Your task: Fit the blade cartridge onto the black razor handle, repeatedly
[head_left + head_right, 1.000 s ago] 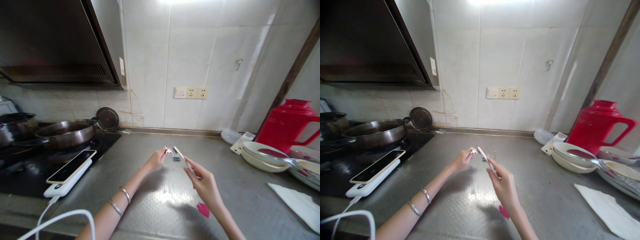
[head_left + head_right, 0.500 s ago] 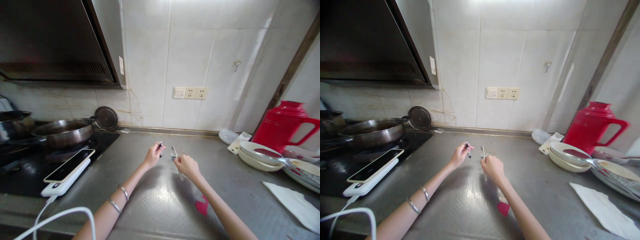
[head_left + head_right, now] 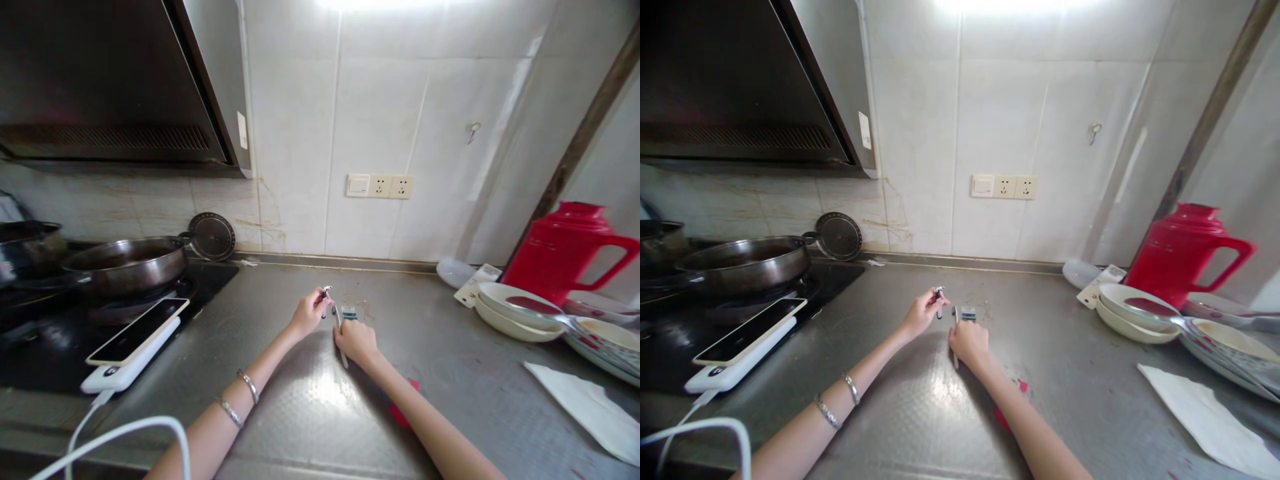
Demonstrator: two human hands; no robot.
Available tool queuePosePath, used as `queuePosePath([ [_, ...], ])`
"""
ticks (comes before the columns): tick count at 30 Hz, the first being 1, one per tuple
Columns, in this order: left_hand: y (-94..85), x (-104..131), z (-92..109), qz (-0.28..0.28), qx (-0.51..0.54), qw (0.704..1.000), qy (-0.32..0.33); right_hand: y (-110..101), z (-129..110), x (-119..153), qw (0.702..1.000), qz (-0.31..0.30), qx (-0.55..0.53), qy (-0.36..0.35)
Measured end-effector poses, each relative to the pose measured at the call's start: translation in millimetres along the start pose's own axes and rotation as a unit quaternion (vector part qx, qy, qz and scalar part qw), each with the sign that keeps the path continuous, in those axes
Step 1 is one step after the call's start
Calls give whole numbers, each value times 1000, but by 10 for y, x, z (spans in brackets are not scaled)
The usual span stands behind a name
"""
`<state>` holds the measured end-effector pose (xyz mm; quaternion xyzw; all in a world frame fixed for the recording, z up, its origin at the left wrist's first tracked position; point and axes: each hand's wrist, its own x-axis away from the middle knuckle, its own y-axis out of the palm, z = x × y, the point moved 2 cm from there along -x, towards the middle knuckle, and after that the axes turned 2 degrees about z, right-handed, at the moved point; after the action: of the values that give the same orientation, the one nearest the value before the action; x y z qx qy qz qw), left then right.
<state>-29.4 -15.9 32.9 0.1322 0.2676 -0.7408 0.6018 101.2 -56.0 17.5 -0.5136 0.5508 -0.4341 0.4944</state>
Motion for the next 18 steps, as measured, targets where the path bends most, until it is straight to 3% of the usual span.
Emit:
queuePosePath([
  [7, 12, 2, -27, -4, 7, 1000, -10, -62, 94, -37, 1000, 22, -5, 9],
  [13, 32, 19, -75, -10, 9, 1000, -24, -318, 401, -377, 996, 78, -34, 27],
  [18, 42, 31, -54, -8, 32, 999, -35, -194, 575, -600, 988, 97, -116, -21],
])
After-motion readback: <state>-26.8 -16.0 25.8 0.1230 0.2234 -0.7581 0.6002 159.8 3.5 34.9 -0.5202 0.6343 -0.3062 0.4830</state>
